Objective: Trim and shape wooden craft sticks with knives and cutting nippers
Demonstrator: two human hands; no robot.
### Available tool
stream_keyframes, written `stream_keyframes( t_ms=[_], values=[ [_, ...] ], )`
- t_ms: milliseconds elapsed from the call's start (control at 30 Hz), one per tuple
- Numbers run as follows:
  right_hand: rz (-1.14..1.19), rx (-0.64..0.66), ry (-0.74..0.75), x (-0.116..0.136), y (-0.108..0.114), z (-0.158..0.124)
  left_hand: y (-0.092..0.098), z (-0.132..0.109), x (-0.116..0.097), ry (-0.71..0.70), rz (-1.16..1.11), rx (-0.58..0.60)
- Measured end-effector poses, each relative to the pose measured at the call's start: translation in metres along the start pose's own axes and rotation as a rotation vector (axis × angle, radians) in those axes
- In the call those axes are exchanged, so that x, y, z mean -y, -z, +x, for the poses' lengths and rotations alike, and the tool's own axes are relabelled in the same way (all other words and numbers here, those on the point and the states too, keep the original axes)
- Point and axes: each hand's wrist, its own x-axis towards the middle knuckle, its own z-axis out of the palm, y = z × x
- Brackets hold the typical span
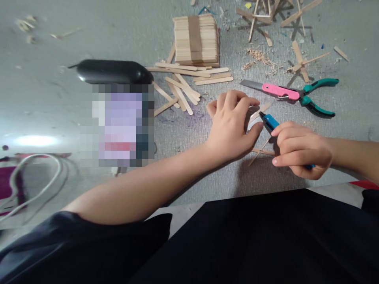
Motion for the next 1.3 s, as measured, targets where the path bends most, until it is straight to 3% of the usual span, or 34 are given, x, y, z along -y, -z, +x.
stream_keyframes(
  t_ms=[167,367,833,1300],
  values=[
    [0.1,0.031,0.046,0.0034,0.0025,0.0022,0.0044,0.0011,-0.0016,-0.027,-0.02,0.06],
    [0.039,0.054,0.081,0.0017,0.0007,-0.0009,0.0043,-0.0006,-0.0026,-0.037,0.004,0.052],
    [-0.006,-0.055,0.018,0.003,-0.0008,-0.002,0.0037,0.0005,-0.004,-0.024,0.026,0.058],
    [0.021,-0.058,0.043,0.0024,-0.0006,-0.0011,0.0021,0.0003,-0.0021,-0.023,0.043,0.054]
  ],
)
